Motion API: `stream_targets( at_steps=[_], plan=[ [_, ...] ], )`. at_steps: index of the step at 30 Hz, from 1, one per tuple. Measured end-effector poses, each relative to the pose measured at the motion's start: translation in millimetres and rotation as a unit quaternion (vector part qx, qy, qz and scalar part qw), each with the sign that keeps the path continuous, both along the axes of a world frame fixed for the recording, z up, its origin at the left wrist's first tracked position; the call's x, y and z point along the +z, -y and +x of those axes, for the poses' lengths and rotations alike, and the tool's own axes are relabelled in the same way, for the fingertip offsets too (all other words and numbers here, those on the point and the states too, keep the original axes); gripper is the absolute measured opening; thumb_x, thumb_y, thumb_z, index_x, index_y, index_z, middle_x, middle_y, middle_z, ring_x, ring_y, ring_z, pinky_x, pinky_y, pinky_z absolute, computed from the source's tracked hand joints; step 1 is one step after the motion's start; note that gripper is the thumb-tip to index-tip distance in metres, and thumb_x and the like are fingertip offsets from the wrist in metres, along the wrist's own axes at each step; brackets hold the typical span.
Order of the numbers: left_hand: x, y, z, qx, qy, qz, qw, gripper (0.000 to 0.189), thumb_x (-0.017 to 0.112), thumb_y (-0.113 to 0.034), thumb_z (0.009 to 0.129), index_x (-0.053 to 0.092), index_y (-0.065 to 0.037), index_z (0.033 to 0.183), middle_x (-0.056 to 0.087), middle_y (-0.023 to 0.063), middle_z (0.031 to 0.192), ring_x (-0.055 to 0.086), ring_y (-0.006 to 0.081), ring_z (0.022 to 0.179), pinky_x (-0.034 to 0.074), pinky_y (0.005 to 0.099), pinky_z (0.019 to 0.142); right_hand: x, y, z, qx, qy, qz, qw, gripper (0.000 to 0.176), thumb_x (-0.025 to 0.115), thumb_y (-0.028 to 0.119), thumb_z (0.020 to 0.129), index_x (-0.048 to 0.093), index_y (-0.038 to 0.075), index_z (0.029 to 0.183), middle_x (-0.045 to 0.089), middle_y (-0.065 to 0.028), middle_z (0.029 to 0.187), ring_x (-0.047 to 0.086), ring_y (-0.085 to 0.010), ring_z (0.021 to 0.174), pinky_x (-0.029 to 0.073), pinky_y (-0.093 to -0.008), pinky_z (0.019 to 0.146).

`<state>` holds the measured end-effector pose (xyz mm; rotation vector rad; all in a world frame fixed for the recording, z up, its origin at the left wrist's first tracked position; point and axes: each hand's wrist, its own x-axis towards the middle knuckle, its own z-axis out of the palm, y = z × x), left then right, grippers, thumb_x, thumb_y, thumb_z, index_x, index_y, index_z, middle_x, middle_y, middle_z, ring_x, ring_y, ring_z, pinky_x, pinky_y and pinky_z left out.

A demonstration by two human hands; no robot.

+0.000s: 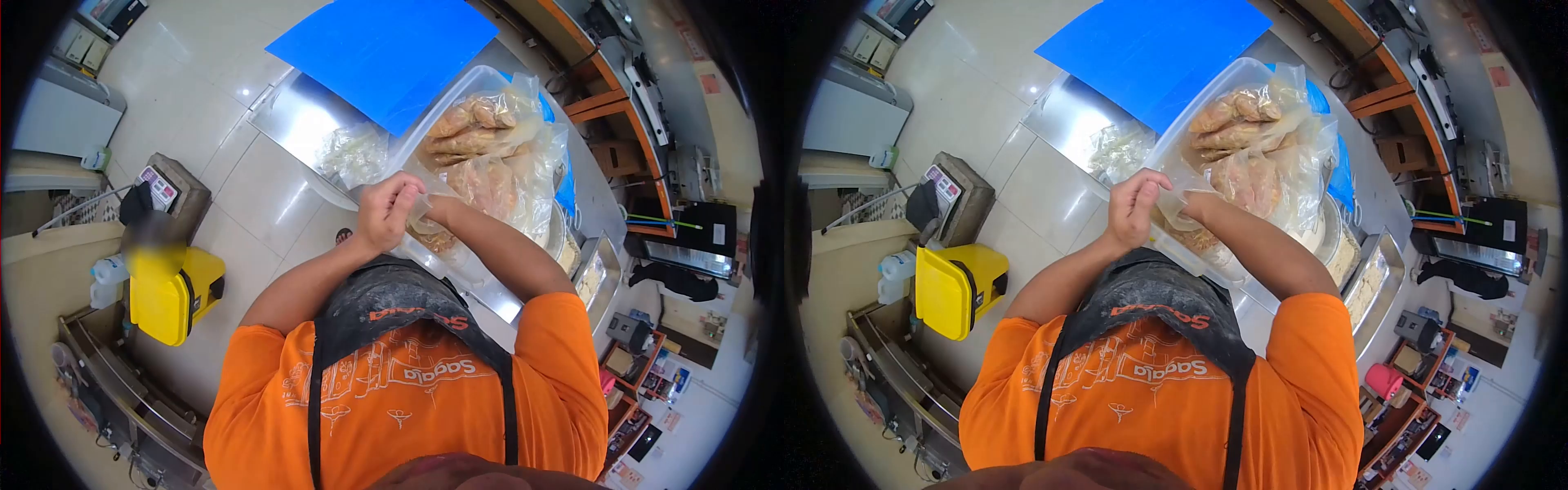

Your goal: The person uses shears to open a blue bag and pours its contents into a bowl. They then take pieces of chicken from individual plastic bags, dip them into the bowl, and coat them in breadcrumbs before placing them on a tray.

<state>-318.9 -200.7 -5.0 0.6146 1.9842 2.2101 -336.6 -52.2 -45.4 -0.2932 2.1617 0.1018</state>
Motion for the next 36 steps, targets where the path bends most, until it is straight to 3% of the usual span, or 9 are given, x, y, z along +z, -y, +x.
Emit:
stream_targets(
  at_steps=[10,14,18,19,21,27,30,33,36],
  plan=[
    [2.7,4.1,-4.8,-0.024,-0.019,0.004,1.000,0.031,0.049,-0.026,0.098,0.064,-0.001,0.089,0.055,0.0043,0.066,0.047,0.0108,0.056,0.038,0.0267,0.054,-6.2,-14.4,14.2,-0.079,-0.084,-0.046,0.992,0.038,0.057,0.014,0.088,0.057,0.005,0.125,0.061,-0.0178,0.119,0.061,-0.0322,0.103,0.050,-0.0365,0.090],
    [-2.2,6.2,-5.5,-0.044,-0.016,0.000,0.999,0.030,0.049,-0.025,0.097,0.063,0.000,0.088,0.057,0.0046,0.068,0.049,0.0112,0.058,0.038,0.0264,0.055,7.5,-36.9,38.7,-0.114,-0.163,-0.198,0.960,0.039,0.057,0.014,0.089,0.056,0.005,0.127,0.061,-0.0177,0.120,0.062,-0.0319,0.103,0.050,-0.0362,0.089],
    [-0.9,6.4,-6.8,-0.049,-0.024,0.010,0.998,0.030,0.049,-0.024,0.098,0.063,0.000,0.088,0.061,0.0059,0.073,0.051,0.0115,0.062,0.040,0.0262,0.058,32.7,-58.6,62.4,-0.192,-0.211,-0.373,0.883,0.040,0.057,0.015,0.089,0.055,0.005,0.128,0.060,-0.0176,0.122,0.062,-0.0316,0.103,0.050,-0.0358,0.088],
    [-2.6,5.7,-6.2,-0.045,-0.035,0.017,0.998,0.030,0.049,-0.024,0.098,0.063,0.000,0.088,0.062,0.0062,0.074,0.052,0.0115,0.062,0.040,0.0260,0.058,50.2,-55.6,64.5,-0.339,-0.135,-0.395,0.843,0.040,0.057,0.017,0.090,0.055,0.005,0.129,0.061,-0.0171,0.120,0.062,-0.0300,0.103,0.050,-0.0349,0.087],
    [-2.8,5.7,-6.3,-0.053,-0.033,0.017,0.998,0.030,0.049,-0.024,0.098,0.063,0.001,0.088,0.063,0.0068,0.076,0.054,0.0117,0.065,0.041,0.0257,0.060,80.3,-51.3,68.2,-0.613,-0.011,-0.406,0.678,0.041,0.058,0.022,0.093,0.055,0.005,0.130,0.062,-0.0161,0.118,0.061,-0.0268,0.104,0.051,-0.0330,0.086],
    [-7.8,8.8,-5.0,-0.072,-0.015,0.006,0.997,0.030,0.048,-0.022,0.098,0.063,0.002,0.088,0.064,0.0068,0.078,0.055,0.0122,0.067,0.042,0.0256,0.062,98.8,-59.0,72.7,-0.466,-0.114,-0.302,0.824,0.048,0.062,0.027,0.092,0.053,0.008,0.135,0.060,-0.0100,0.126,0.060,-0.0199,0.109,0.050,-0.0310,0.089],
    [-6.5,6.9,-5.0,-0.068,-0.018,0.017,0.997,0.030,0.049,-0.022,0.098,0.063,0.002,0.088,0.064,0.0067,0.078,0.055,0.0118,0.066,0.041,0.0254,0.061,116.9,-53.4,68.4,-0.588,-0.067,-0.409,0.694,0.050,0.063,0.025,0.090,0.053,0.007,0.135,0.061,-0.0114,0.126,0.060,-0.0196,0.110,0.050,-0.0306,0.089],
    [-2.6,8.2,-5.8,-0.068,-0.022,0.013,0.997,0.031,0.049,-0.023,0.098,0.063,0.002,0.087,0.063,0.0065,0.077,0.054,0.0114,0.066,0.041,0.0254,0.061,109.7,-62.4,66.6,-0.570,-0.041,-0.436,0.695,0.052,0.064,0.022,0.087,0.052,0.006,0.136,0.063,-0.0135,0.121,0.060,-0.0184,0.110,0.049,-0.0300,0.089],
    [-3.2,9.9,-5.6,-0.065,-0.026,0.007,0.998,0.031,0.049,-0.023,0.098,0.063,0.002,0.087,0.063,0.0064,0.076,0.053,0.0115,0.065,0.041,0.0256,0.060,106.0,-67.2,65.2,-0.422,-0.108,-0.311,0.845,0.050,0.062,0.018,0.086,0.054,0.005,0.133,0.065,-0.0139,0.117,0.061,-0.0172,0.101,0.049,-0.0299,0.086]
  ],
)
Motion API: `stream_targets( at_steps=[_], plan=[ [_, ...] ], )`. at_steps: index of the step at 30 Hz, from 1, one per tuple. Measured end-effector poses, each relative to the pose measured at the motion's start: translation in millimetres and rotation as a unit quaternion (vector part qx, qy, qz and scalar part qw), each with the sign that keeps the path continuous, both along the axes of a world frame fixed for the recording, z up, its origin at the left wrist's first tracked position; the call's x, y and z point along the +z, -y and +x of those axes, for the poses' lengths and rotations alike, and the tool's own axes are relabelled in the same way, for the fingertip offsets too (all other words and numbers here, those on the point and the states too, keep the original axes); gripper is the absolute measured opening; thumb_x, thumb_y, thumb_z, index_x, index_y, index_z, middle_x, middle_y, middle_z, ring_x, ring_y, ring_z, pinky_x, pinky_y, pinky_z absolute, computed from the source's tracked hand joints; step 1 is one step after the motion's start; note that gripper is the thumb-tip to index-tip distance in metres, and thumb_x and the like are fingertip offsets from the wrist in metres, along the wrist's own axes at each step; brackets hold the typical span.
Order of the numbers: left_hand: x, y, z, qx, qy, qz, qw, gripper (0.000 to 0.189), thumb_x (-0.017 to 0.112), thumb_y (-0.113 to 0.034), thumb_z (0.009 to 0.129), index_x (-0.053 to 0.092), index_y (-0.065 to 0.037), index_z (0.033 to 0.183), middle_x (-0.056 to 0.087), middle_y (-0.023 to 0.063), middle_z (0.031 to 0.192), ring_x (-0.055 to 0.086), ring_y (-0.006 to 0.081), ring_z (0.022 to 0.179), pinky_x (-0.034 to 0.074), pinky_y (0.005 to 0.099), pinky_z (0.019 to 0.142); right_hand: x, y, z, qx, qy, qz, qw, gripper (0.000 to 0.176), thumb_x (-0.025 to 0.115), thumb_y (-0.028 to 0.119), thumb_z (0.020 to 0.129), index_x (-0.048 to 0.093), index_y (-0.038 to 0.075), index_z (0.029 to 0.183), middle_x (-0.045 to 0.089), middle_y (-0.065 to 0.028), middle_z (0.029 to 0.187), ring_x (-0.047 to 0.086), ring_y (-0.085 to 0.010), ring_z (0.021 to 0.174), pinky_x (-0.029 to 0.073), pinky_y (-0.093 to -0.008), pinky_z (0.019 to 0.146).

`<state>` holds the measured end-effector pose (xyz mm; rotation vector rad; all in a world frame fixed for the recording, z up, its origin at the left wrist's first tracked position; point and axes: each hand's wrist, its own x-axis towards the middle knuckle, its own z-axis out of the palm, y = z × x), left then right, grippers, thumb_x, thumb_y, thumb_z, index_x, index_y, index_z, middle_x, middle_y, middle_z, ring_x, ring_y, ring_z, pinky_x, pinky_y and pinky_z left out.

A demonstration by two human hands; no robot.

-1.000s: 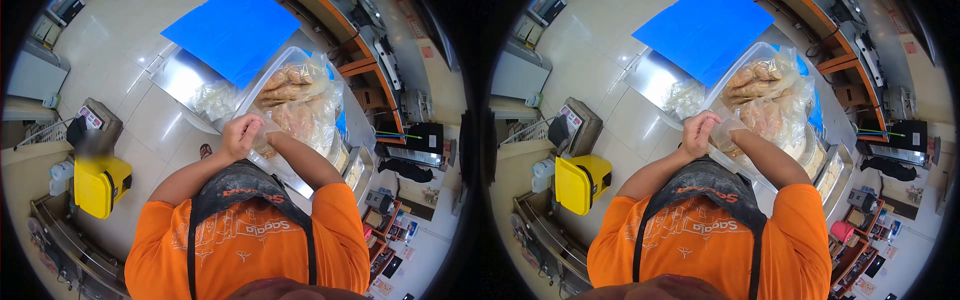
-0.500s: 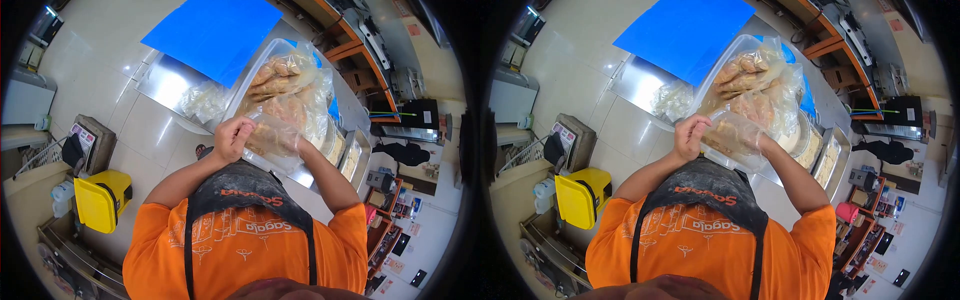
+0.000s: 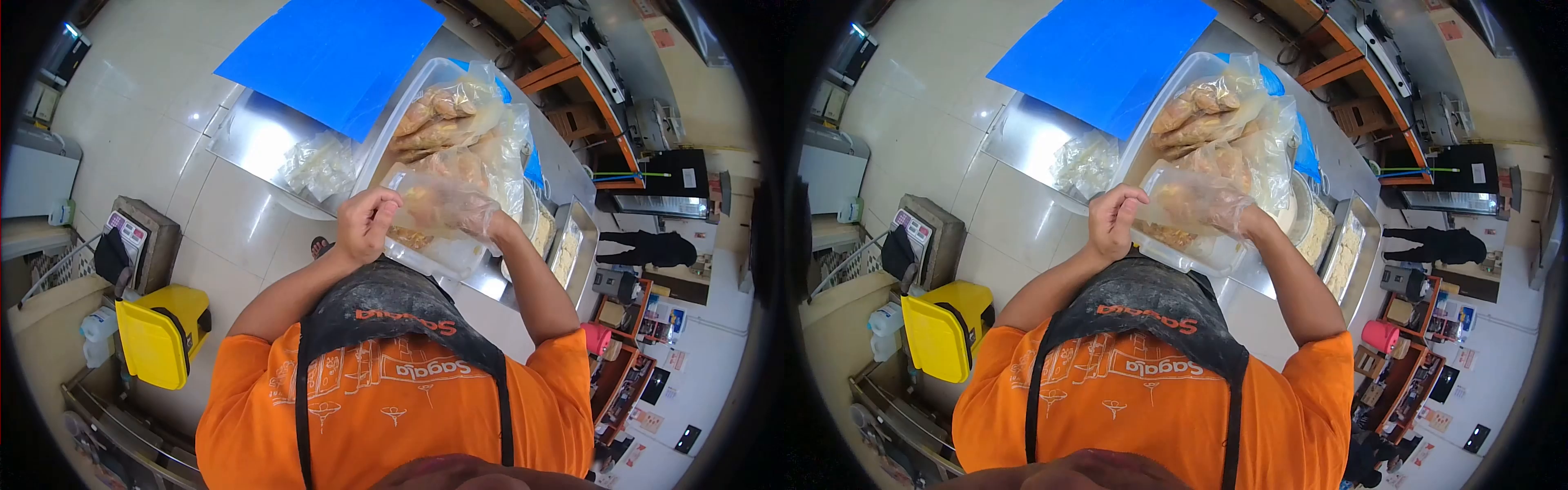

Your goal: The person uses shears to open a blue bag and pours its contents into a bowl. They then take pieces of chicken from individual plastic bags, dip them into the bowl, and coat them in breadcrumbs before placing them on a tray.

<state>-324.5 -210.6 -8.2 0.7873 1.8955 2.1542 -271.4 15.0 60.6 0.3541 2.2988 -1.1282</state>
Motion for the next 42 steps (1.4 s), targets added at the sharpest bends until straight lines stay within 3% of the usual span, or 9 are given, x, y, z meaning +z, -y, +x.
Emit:
stream_targets(
  at_steps=[3,12,15,22,25,28,31,36,42],
  plan=[
    [-1.0,0.2,1.1,0.003,0.002,0.002,1.000,0.031,0.049,-0.023,0.098,0.063,0.002,0.087,0.062,0.0065,0.075,0.052,0.0118,0.064,0.041,0.0258,0.060,29.4,10.9,-21.9,-0.052,0.139,0.022,0.989,0.048,0.061,0.015,0.085,0.056,0.004,0.131,0.065,-0.0120,0.114,0.060,-0.0168,0.089,0.050,-0.0301,0.080],
    [-0.3,-3.2,-1.4,0.016,-0.028,0.023,0.999,0.028,0.051,-0.022,0.096,0.063,0.001,0.087,0.061,0.0065,0.073,0.051,0.0124,0.061,0.040,0.0267,0.058,-34.4,9.2,-1.5,-0.152,0.035,-0.142,0.978,0.033,0.060,0.011,0.085,0.061,0.001,0.117,0.064,-0.0100,0.093,0.059,-0.0220,0.084,0.049,-0.0355,0.076],
    [0.3,2.5,-1.8,0.005,-0.022,-0.003,1.000,0.027,0.051,-0.021,0.096,0.064,0.001,0.087,0.060,0.0064,0.072,0.051,0.0125,0.060,0.040,0.0267,0.057,-19.6,17.5,-4.3,0.118,-0.007,0.161,0.980,0.041,0.062,0.011,0.086,0.056,0.003,0.125,0.065,-0.0113,0.106,0.060,-0.0244,0.092,0.050,-0.0373,0.084],
    [-1.2,-0.9,-1.0,0.028,-0.031,0.024,0.999,0.020,0.057,-0.021,0.093,0.064,-0.003,0.087,0.058,0.0089,0.067,0.056,0.0213,0.058,0.043,0.0319,0.055,45.3,19.4,3.7,-0.030,-0.083,-0.016,0.996,0.044,0.051,0.000,0.086,0.054,0.003,0.130,0.065,-0.0072,0.112,0.059,-0.0161,0.102,0.047,-0.0302,0.090],
    [-3.4,-2.7,-0.5,0.025,-0.029,0.039,0.999,0.019,0.057,-0.019,0.093,0.064,-0.003,0.087,0.059,0.0094,0.068,0.056,0.0210,0.058,0.043,0.0318,0.055,34.7,-8.2,8.3,-0.040,-0.113,0.083,0.989,0.039,0.050,0.000,0.086,0.058,0.001,0.124,0.064,-0.0044,0.108,0.058,-0.0128,0.096,0.047,-0.0268,0.086],
    [-0.5,-2.3,-1.7,0.024,-0.038,0.039,0.998,0.017,0.057,-0.017,0.092,0.063,-0.002,0.087,0.059,0.0098,0.070,0.056,0.0204,0.059,0.043,0.0314,0.056,31.7,-31.5,16.2,-0.173,-0.159,-0.056,0.970,0.031,0.057,0.011,0.089,0.061,0.004,0.119,0.063,-0.0046,0.109,0.060,-0.0158,0.096,0.048,-0.0279,0.085],
    [-0.2,-2.2,-0.7,0.020,-0.026,0.034,0.999,0.016,0.056,-0.015,0.092,0.063,-0.001,0.087,0.059,0.0097,0.071,0.054,0.0196,0.059,0.042,0.0309,0.056,41.7,-45.2,17.0,-0.237,-0.091,0.047,0.966,0.031,0.055,0.007,0.088,0.059,0.004,0.119,0.060,-0.0032,0.107,0.058,-0.0140,0.094,0.048,-0.0255,0.082],
    [-6.2,-4.5,0.4,0.011,-0.019,0.039,0.999,0.017,0.056,-0.014,0.092,0.064,0.000,0.087,0.057,0.0089,0.069,0.053,0.0167,0.058,0.041,0.0298,0.055,58.0,-46.5,22.2,-0.268,-0.181,-0.051,0.945,0.041,0.060,0.011,0.089,0.054,0.002,0.128,0.065,-0.0088,0.110,0.061,-0.0163,0.095,0.049,-0.0275,0.083],
    [-5.3,-4.3,0.8,0.009,-0.027,0.029,0.999,0.019,0.054,-0.016,0.093,0.064,0.000,0.087,0.056,0.0087,0.068,0.051,0.0152,0.057,0.039,0.0286,0.054,7.5,-106.5,14.5,-0.271,-0.156,0.205,0.928,0.050,0.073,0.020,0.082,0.058,-0.003,0.124,0.067,-0.0129,0.100,0.064,-0.0190,0.090,0.051,-0.0296,0.078]
  ],
)
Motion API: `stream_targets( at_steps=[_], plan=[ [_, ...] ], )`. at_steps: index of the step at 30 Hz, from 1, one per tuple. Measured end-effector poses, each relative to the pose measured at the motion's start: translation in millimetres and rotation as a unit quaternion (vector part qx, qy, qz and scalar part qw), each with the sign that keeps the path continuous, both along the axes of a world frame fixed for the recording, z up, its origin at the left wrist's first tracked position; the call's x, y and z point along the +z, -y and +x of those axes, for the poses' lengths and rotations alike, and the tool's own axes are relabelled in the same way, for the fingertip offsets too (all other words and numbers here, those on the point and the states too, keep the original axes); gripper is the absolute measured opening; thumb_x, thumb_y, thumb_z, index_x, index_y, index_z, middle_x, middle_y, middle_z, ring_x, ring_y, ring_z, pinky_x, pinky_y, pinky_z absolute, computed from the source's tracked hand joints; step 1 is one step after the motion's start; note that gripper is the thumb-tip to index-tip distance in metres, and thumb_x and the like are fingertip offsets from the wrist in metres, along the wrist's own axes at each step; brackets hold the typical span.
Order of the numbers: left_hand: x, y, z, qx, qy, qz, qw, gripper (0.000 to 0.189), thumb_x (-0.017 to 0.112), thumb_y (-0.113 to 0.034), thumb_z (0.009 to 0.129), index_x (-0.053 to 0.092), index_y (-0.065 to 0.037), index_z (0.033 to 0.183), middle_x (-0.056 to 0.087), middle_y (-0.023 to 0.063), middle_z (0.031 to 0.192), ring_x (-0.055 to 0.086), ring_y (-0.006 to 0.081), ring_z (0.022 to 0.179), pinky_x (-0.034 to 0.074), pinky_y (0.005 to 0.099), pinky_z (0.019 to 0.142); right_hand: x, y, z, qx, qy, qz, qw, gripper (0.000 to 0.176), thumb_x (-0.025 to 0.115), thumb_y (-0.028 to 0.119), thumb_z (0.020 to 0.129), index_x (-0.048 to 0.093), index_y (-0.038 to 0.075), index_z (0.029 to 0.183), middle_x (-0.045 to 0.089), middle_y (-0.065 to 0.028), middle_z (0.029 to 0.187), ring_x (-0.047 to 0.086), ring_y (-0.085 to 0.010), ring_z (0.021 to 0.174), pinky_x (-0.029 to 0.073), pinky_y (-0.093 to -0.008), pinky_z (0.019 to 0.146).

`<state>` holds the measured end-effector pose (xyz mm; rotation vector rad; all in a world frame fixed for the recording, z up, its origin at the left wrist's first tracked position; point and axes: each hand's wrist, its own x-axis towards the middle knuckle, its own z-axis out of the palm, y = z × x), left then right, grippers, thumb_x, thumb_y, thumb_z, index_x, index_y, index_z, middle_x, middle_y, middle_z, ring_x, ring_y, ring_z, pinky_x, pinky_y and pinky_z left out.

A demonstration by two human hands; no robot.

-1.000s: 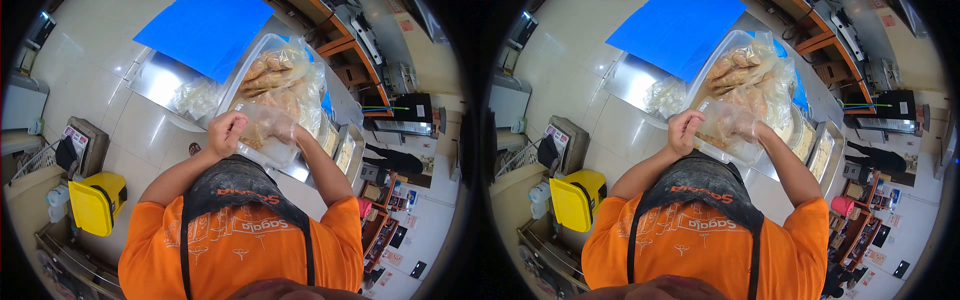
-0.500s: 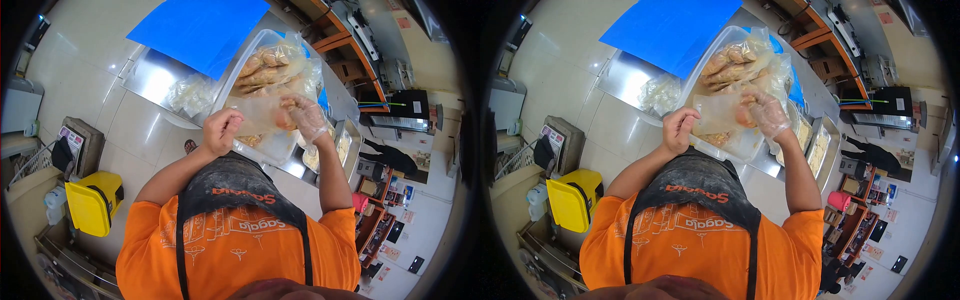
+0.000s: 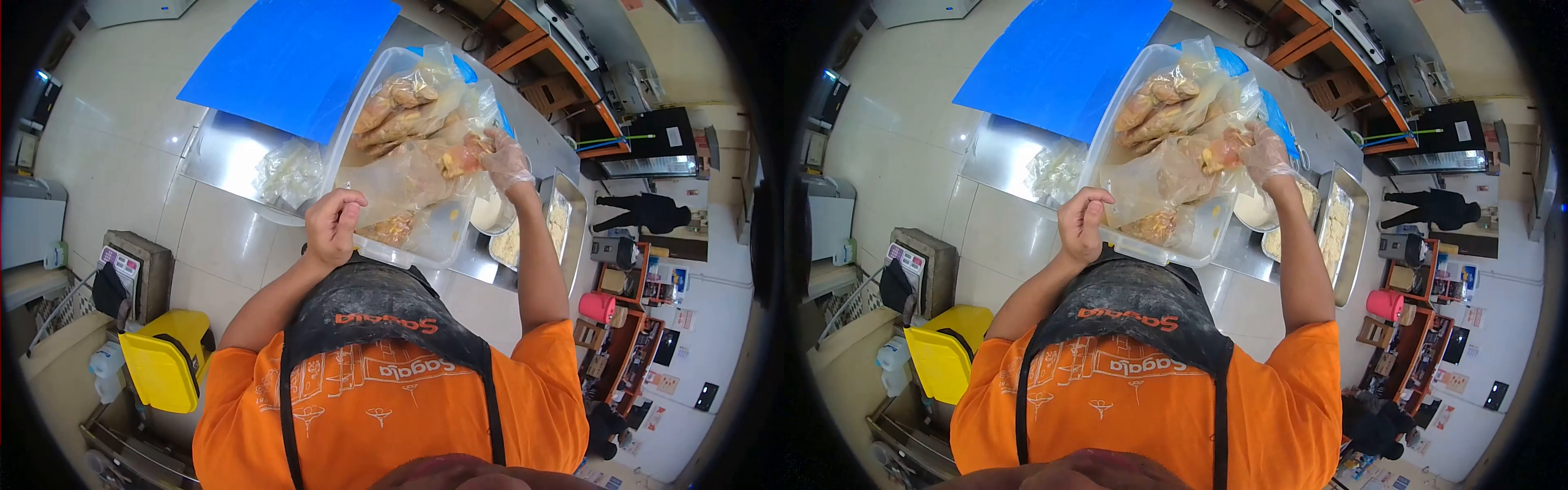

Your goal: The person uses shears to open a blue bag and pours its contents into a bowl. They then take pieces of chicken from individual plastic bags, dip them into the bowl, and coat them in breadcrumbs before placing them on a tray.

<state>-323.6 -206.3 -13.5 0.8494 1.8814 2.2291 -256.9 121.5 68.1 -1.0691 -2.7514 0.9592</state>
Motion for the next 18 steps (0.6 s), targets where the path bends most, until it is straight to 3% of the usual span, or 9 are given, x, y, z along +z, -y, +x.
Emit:
stream_targets(
  at_steps=[1,4,7,10,13,16,18],
  plan=[
    [0.5,-0.2,-0.7,0.000,0.003,-0.001,1.000,0.020,0.054,-0.017,0.094,0.064,0.000,0.087,0.055,0.0086,0.068,0.051,0.0154,0.057,0.039,0.0286,0.054,-1.2,1.8,-4.7,-0.006,0.005,0.049,0.999,0.048,0.074,0.023,0.081,0.061,-0.004,0.119,0.069,-0.0127,0.096,0.065,-0.0196,0.088,0.051,-0.0300,0.077],
    [2.9,-0.6,0.2,0.009,0.000,-0.020,1.000,0.021,0.054,-0.019,0.094,0.064,-0.001,0.087,0.055,0.0080,0.066,0.051,0.0160,0.056,0.039,0.0294,0.054,7.9,10.5,-6.2,-0.071,0.035,-0.004,0.997,0.046,0.073,0.038,0.081,0.069,-0.005,0.097,0.071,-0.0174,0.083,0.067,-0.0267,0.078,0.051,-0.0377,0.072],
    [-0.2,3.9,0.7,-0.015,0.005,-0.069,0.997,0.032,0.047,-0.024,0.099,0.062,0.003,0.090,0.063,0.0065,0.080,0.055,0.0110,0.071,0.043,0.0242,0.066,-13.8,-6.2,-2.2,0.007,0.057,0.146,0.988,0.048,0.073,0.042,0.082,0.070,-0.005,0.090,0.070,-0.0160,0.078,0.066,-0.0241,0.072,0.051,-0.0375,0.069],
    [-1.1,-2.8,1.3,0.032,-0.017,-0.033,0.999,0.022,0.054,-0.020,0.094,0.064,-0.001,0.088,0.054,0.0074,0.065,0.052,0.0161,0.057,0.040,0.0294,0.056,5.9,4.9,-2.5,0.003,0.122,0.156,0.980,0.036,0.071,0.033,0.086,0.071,-0.002,0.086,0.069,-0.0110,0.074,0.066,-0.0189,0.069,0.051,-0.0338,0.065],
    [0.0,-2.9,2.7,0.036,-0.007,-0.051,0.998,0.022,0.054,-0.020,0.094,0.064,-0.001,0.088,0.056,0.0078,0.067,0.053,0.0166,0.059,0.042,0.0288,0.057,0.0,-3.4,11.7,-0.059,-0.026,-0.172,0.983,0.026,0.067,0.025,0.090,0.070,0.000,0.094,0.069,-0.0062,0.082,0.066,-0.0153,0.076,0.052,-0.0299,0.069],
    [1.8,-5.3,3.9,0.048,-0.018,-0.049,0.997,0.021,0.054,-0.019,0.094,0.064,-0.001,0.089,0.059,0.0080,0.071,0.055,0.0166,0.061,0.043,0.0282,0.059,-7.6,-9.1,27.3,-0.076,-0.190,-0.474,0.857,0.027,0.065,0.020,0.092,0.065,-0.001,0.109,0.068,-0.0054,0.098,0.065,-0.0160,0.087,0.052,-0.0296,0.077],
    [3.3,-5.8,5.3,0.055,-0.019,-0.062,0.996,0.021,0.053,-0.018,0.094,0.064,-0.001,0.089,0.060,0.0082,0.073,0.056,0.0162,0.063,0.044,0.0279,0.061,-6.0,-12.1,36.1,-0.080,-0.220,-0.503,0.832,0.034,0.067,0.021,0.091,0.061,-0.002,0.115,0.066,-0.0067,0.104,0.064,-0.0166,0.092,0.052,-0.0304,0.079]
  ],
)
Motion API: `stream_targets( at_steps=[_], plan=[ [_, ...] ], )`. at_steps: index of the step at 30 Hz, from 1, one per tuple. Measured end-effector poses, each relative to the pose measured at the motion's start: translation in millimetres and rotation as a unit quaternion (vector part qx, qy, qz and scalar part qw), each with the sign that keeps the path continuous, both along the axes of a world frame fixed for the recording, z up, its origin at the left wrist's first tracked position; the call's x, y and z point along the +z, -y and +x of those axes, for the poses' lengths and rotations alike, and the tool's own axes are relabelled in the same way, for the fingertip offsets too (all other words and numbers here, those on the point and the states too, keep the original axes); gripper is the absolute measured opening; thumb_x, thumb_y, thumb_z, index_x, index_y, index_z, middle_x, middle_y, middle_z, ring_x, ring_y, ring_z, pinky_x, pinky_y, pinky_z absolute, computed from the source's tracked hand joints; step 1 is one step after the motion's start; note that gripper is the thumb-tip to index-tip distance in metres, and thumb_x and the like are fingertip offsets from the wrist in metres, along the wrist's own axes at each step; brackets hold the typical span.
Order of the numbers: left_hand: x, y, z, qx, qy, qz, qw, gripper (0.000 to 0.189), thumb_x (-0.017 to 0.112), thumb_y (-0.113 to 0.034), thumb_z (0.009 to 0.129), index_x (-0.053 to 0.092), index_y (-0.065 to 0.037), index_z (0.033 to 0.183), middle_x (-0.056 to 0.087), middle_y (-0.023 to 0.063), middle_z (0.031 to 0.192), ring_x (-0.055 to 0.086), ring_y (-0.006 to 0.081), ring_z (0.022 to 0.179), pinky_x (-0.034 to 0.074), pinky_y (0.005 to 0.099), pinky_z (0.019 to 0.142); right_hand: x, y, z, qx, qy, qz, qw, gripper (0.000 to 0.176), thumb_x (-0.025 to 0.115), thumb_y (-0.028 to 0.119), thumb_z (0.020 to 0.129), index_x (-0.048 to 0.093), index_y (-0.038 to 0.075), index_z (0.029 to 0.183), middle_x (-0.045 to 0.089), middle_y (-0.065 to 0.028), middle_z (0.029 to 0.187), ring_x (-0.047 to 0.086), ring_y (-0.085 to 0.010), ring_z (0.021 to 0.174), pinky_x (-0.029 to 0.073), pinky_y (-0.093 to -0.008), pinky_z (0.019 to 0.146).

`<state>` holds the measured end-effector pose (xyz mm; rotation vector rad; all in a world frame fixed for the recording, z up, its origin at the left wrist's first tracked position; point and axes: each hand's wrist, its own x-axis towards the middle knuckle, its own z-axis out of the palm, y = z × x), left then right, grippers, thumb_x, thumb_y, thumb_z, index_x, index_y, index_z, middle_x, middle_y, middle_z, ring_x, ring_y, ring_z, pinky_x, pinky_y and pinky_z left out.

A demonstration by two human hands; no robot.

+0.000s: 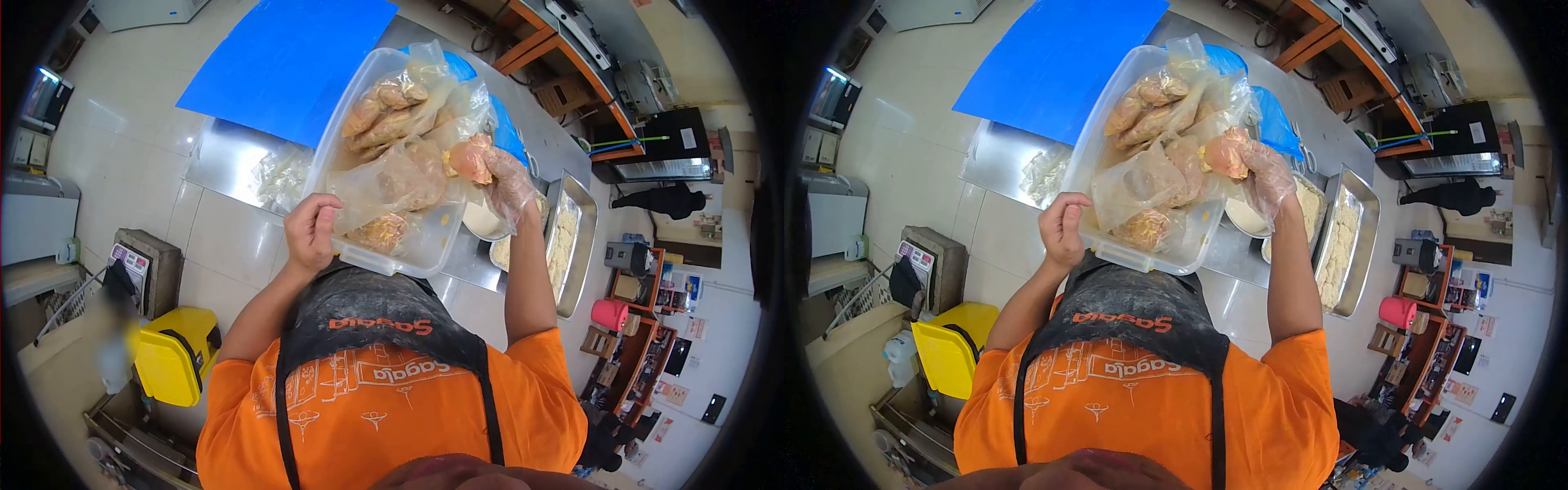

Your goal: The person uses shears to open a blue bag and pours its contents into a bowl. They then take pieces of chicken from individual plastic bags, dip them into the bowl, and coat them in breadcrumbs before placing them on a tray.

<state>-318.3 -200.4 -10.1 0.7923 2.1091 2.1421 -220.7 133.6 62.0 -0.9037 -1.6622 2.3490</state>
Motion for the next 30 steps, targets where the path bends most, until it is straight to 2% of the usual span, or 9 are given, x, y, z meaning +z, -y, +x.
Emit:
stream_targets(
  at_steps=[4,7,9,11,15,19,23,27,30],
  plan=[
    [2.4,0.2,2.2,0.021,0.009,-0.026,0.999,0.023,0.050,-0.017,0.096,0.063,0.000,0.089,0.062,0.0076,0.076,0.057,0.0138,0.068,0.045,0.0267,0.064,16.8,-9.9,26.1,-0.027,-0.072,-0.033,0.997,0.036,0.064,0.013,0.091,0.058,-0.006,0.122,0.063,-0.0111,0.113,0.062,-0.0176,0.101,0.051,-0.0303,0.088],
    [1.3,-5.3,5.8,0.051,0.011,-0.021,0.998,0.025,0.048,-0.018,0.098,0.063,0.000,0.090,0.055,0.0018,0.070,0.048,0.0084,0.063,0.037,0.0238,0.058,32.3,-38.9,60.3,-0.009,-0.028,0.032,0.999,0.036,0.064,0.012,0.091,0.057,-0.007,0.121,0.063,-0.0121,0.115,0.063,-0.0185,0.100,0.051,-0.0304,0.092],
    [-2.4,-4.8,5.9,0.072,0.023,-0.012,0.997,0.026,0.046,-0.018,0.099,0.063,0.001,0.090,0.047,-0.0019,0.067,0.041,0.0059,0.060,0.031,0.0230,0.054,41.8,-48.8,74.4,0.030,0.054,0.116,0.991,0.029,0.065,0.011,0.089,0.063,-0.007,0.111,0.066,-0.0093,0.109,0.063,-0.0171,0.095,0.051,-0.0294,0.085],
    [3.1,-12.0,8.3,0.106,0.023,-0.002,0.994,0.032,0.040,-0.020,0.101,0.062,0.001,0.091,0.040,-0.0034,0.065,0.035,0.0053,0.059,0.025,0.0232,0.054,28.7,-66.3,88.5,0.080,0.140,0.234,0.959,0.025,0.066,0.010,0.087,0.067,-0.006,0.106,0.068,-0.0069,0.103,0.063,-0.0166,0.089,0.051,-0.0295,0.079],
    [7.9,-20.3,7.0,0.143,0.024,-0.006,0.989,0.037,0.035,-0.020,0.103,0.062,0.001,0.091,0.038,-0.0034,0.064,0.033,0.0054,0.059,0.024,0.0229,0.055,-30.7,-101.4,100.5,0.238,0.285,0.459,0.807,0.027,0.063,0.022,0.086,0.072,0.000,0.099,0.069,-0.0129,0.089,0.062,-0.0191,0.071,0.050,-0.0326,0.068],
    [15.9,-28.0,8.3,0.167,0.055,-0.006,0.984,0.036,0.038,-0.022,0.103,0.062,0.001,0.091,0.037,-0.0044,0.063,0.032,0.0046,0.059,0.024,0.0225,0.054,-90.2,-108.6,99.4,0.280,0.234,0.580,0.729,0.036,0.063,0.038,0.086,0.074,0.005,0.094,0.067,-0.0198,0.084,0.064,-0.0342,0.077,0.050,-0.0428,0.074],
    [9.0,-40.3,12.6,0.160,0.029,-0.023,0.986,0.029,0.043,-0.018,0.102,0.062,0.001,0.092,0.040,-0.0048,0.065,0.033,0.0034,0.060,0.024,0.0214,0.055,-123.6,-104.8,94.8,0.315,0.278,0.561,0.713,0.037,0.057,0.038,0.089,0.071,0.005,0.097,0.067,-0.0222,0.091,0.064,-0.0381,0.082,0.049,-0.0455,0.076],
    [4.0,-37.7,16.3,0.163,0.011,-0.054,0.985,0.023,0.049,-0.015,0.100,0.064,0.001,0.091,0.054,-0.0017,0.073,0.041,0.0038,0.066,0.031,0.0203,0.060,-183.0,-106.5,99.3,0.329,0.255,0.640,0.646,0.041,0.053,0.044,0.091,0.072,0.007,0.097,0.068,-0.0218,0.091,0.065,-0.0382,0.085,0.050,-0.0458,0.078],
    [3.1,-35.3,16.7,0.158,0.011,-0.055,0.986,0.024,0.049,-0.015,0.100,0.064,0.001,0.091,0.059,-0.0003,0.079,0.045,0.0055,0.070,0.036,0.0207,0.064,-154.5,-73.1,83.1,0.356,0.296,0.638,0.615,0.042,0.053,0.043,0.091,0.072,0.007,0.100,0.069,-0.0215,0.095,0.066,-0.0378,0.089,0.050,-0.0453,0.080]
  ],
)
